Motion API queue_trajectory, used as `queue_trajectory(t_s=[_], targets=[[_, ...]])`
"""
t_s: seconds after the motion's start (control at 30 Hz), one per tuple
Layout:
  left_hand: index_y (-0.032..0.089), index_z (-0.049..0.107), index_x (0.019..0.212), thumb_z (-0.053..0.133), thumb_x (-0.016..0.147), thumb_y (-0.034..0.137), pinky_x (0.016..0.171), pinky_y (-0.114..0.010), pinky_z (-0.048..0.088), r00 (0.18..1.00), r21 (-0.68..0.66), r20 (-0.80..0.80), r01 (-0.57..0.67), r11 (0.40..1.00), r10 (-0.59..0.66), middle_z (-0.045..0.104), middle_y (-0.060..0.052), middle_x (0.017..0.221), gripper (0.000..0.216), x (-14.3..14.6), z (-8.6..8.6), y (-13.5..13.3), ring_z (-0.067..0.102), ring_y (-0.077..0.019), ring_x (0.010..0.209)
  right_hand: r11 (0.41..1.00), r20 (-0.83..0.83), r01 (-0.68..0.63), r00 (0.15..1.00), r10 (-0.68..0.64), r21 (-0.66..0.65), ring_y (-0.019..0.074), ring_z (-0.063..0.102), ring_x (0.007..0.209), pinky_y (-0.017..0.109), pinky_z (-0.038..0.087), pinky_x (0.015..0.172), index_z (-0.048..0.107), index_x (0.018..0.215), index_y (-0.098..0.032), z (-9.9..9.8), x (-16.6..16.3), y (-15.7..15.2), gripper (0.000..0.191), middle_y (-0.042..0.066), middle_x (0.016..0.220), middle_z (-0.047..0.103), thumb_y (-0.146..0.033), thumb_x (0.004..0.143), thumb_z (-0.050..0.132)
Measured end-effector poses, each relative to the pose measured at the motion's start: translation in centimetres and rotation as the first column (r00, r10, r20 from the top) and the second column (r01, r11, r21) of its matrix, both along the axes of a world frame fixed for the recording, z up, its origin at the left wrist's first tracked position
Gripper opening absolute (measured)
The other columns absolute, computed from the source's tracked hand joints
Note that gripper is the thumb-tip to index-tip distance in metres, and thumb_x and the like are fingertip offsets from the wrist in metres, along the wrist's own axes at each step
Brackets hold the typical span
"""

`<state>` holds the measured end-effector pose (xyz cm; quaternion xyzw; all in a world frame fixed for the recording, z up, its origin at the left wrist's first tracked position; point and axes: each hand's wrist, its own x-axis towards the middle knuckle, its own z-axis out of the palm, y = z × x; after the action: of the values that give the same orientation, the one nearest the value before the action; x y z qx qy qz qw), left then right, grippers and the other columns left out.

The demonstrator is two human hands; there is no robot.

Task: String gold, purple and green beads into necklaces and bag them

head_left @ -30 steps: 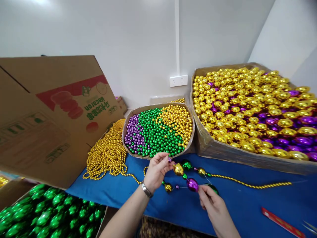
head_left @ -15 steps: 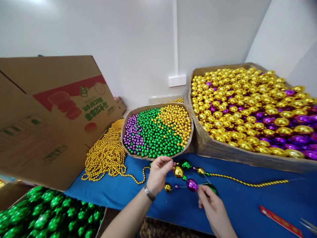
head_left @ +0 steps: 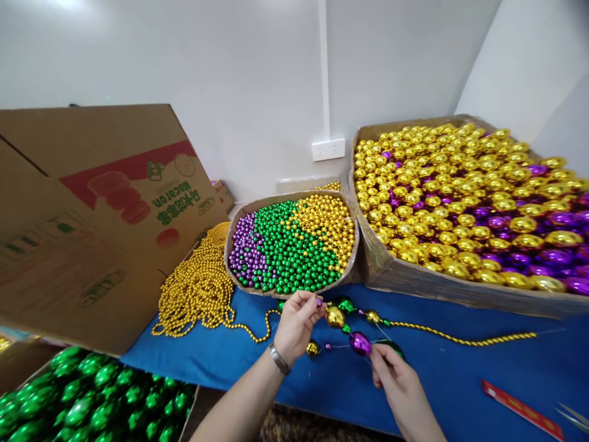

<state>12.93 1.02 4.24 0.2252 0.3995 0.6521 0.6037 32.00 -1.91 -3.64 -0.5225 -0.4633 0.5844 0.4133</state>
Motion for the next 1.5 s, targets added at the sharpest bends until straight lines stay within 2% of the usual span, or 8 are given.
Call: queue_trajectory(t_s=[0.53, 0.73, 0.83, 1.03, 1.17, 1.3, 1.4, 1.5], targets=[[0.015, 0.063, 0.079, 0.079, 0.064, 0.030, 0.067, -0.022, 0.048, 0.999, 0.017, -0.022, -0.031, 0.999, 0.031, 0.066, -0.001, 0.076, 0.027, 0.0, 0.0, 0.1, 0.060, -0.0095, 0.068, 1.000, 0.055, -0.017, 0.998, 0.015, 0.020, 0.0133, 0.050, 0.052, 0.023, 0.041, 0.049, 0.060, 0.088, -0.018, 0.3, 0.3, -0.1, 0.046, -0.003, 0.055, 0.049, -0.062, 0.075, 0.055], [0.013, 0.069, 0.080, 0.069, 0.074, 0.040, 0.071, -0.026, 0.048, 0.994, 0.058, -0.112, -0.007, 0.998, 0.013, 0.067, -0.006, 0.081, 0.028, 0.2, 0.3, -0.1, 0.061, -0.0125, 0.071, 1.000, 0.040, 0.003, 0.999, -0.004, 0.014, 0.0135, 0.052, 0.051, 0.023, 0.043, 0.049, 0.061, 0.089, -0.018, -0.5, 0.5, 0.1, 0.045, -0.003, 0.054, 0.050, -0.060, 0.074, 0.056], [0.014, 0.070, 0.081, 0.072, 0.071, 0.035, 0.073, -0.026, 0.048, 0.975, 0.062, -0.221, -0.018, 0.998, 0.031, 0.068, -0.007, 0.084, 0.024, 0.3, 0.1, -0.2, 0.061, -0.0139, 0.075, 1.000, 0.030, 0.022, 0.999, -0.022, -0.007, 0.0143, 0.054, 0.053, 0.024, 0.046, 0.051, 0.060, 0.089, -0.018, -0.5, 0.5, 0.0, 0.045, -0.003, 0.055, 0.052, -0.060, 0.074, 0.057], [0.015, 0.069, 0.085, 0.075, 0.068, 0.030, 0.068, -0.022, 0.047, 0.934, 0.040, -0.357, 0.003, 0.999, 0.011, 0.068, -0.004, 0.079, 0.023, 0.4, -1.0, -0.1, 0.059, -0.0119, 0.070, 0.994, -0.120, 0.087, 0.988, -0.095, -0.073, 0.0182, 0.064, 0.069, 0.031, 0.055, 0.064, 0.055, 0.092, -0.020, -0.5, -0.3, -0.1, 0.048, 0.003, 0.081, 0.062, -0.061, 0.069, 0.064], [0.015, 0.070, 0.079, 0.073, 0.070, 0.031, 0.067, -0.023, 0.046, 0.884, 0.043, -0.466, 0.066, 0.997, -0.038, 0.068, -0.005, 0.077, 0.019, 0.7, -1.0, -0.1, 0.059, -0.0132, 0.070, 0.997, -0.099, 0.047, 0.994, -0.054, -0.066, 0.0197, 0.066, 0.071, 0.035, 0.056, 0.066, 0.052, 0.101, -0.020, -1.1, -0.4, -0.3, 0.050, 0.004, 0.082, 0.063, -0.061, 0.074, 0.057], [0.016, 0.071, 0.073, 0.074, 0.068, 0.029, 0.076, -0.028, 0.046, 0.816, 0.130, -0.576, 0.145, 0.981, -0.045, 0.069, -0.008, 0.088, 0.013, 1.2, 0.7, -0.5, 0.061, -0.0195, 0.083, 1.000, 0.081, -0.027, 0.996, 0.027, 0.000, 0.0179, 0.064, 0.060, 0.032, 0.054, 0.055, 0.058, 0.106, -0.021, 0.1, 1.1, 0.2, 0.045, 0.007, 0.093, 0.066, -0.055, 0.076, 0.058], [0.019, 0.072, 0.075, 0.072, 0.071, 0.024, 0.086, -0.032, 0.044, 0.747, 0.216, -0.663, 0.242, 0.946, -0.040, 0.069, -0.009, 0.090, 0.006, 1.8, 3.2, -0.6, 0.060, -0.0220, 0.090, 0.969, 0.285, -0.154, 0.954, 0.095, 0.193, 0.0175, 0.065, 0.069, 0.032, 0.054, 0.067, 0.060, 0.111, -0.024, 3.0, 1.9, 1.4, 0.037, 0.008, 0.111, 0.063, -0.047, 0.083, 0.051], [0.020, 0.071, 0.078, 0.067, 0.075, 0.022, 0.087, -0.035, 0.043, 0.720, 0.299, -0.694, 0.312, 0.902, -0.019, 0.068, -0.008, 0.092, 0.005, 2.6, 6.0, -0.2, 0.060, -0.0225, 0.091, 0.879, 0.388, -0.326, 0.904, 0.181, 0.349, 0.0206, 0.064, 0.087, 0.034, 0.050, 0.081, 0.059, 0.114, -0.025, 6.0, 1.5, 2.6, 0.034, 0.007, 0.113, 0.063, -0.042, 0.088, 0.046]])
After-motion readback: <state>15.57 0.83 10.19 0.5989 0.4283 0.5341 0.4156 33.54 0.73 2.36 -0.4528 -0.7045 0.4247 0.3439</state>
